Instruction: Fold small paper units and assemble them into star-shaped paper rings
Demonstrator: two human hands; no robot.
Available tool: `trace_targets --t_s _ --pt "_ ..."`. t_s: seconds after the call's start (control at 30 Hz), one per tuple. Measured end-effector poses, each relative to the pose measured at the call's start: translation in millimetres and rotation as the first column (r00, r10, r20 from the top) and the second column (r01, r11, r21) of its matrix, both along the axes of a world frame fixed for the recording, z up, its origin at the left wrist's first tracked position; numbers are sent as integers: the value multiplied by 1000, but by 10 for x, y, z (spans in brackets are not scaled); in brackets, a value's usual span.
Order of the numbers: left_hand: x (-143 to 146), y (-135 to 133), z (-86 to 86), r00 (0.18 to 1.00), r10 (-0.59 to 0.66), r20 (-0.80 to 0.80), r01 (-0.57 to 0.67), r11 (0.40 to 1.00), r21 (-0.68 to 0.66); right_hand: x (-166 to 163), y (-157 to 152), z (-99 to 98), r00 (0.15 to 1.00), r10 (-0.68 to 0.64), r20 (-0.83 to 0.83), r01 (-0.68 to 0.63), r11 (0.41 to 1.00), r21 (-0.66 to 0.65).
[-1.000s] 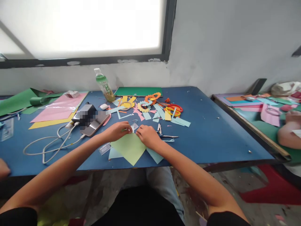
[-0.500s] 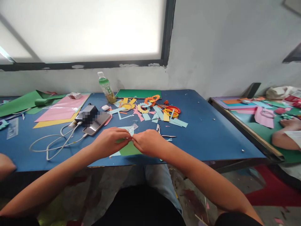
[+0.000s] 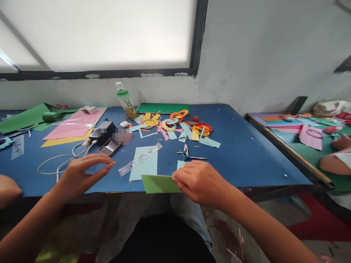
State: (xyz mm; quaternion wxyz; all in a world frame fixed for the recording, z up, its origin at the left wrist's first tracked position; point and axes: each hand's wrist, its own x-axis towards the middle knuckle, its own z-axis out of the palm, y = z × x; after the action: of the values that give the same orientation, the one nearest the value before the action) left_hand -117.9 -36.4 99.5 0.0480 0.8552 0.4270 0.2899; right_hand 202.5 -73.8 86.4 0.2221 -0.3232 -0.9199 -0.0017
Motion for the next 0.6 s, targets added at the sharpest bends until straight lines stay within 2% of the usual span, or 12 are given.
trace_targets --t_s 0.07,0.1,0.17,0.2,0.37,0.5,0.6 --pt "117 -152 -29 989 -143 24 145 984 -102 -78 -45 -14 998 55 28 -55 998 -15" --pt "207 -228 -45 976 -218 21 219 969 -110 -127 -63 -19 996 88 35 -87 996 -16" --pt "391 -352 -81 930 -364 45 366 929 -59 -215 -90 -23 992 124 32 -124 992 -7" --pt "468 -392 -101 919 -390 63 393 919 -37 -248 -100 -21 992 121 30 -121 993 4" --pt "651 -440 -187 927 -376 2 374 924 79 -359 -119 -1 993 20 113 -31 995 95" --pt "690 -458 -211 926 -375 -45 378 921 94 -462 -130 1 983 82 163 -101 989 109" --pt "653 -496 -172 904 -421 -72 426 900 93 -498 -150 10 982 156 105 -168 979 113"
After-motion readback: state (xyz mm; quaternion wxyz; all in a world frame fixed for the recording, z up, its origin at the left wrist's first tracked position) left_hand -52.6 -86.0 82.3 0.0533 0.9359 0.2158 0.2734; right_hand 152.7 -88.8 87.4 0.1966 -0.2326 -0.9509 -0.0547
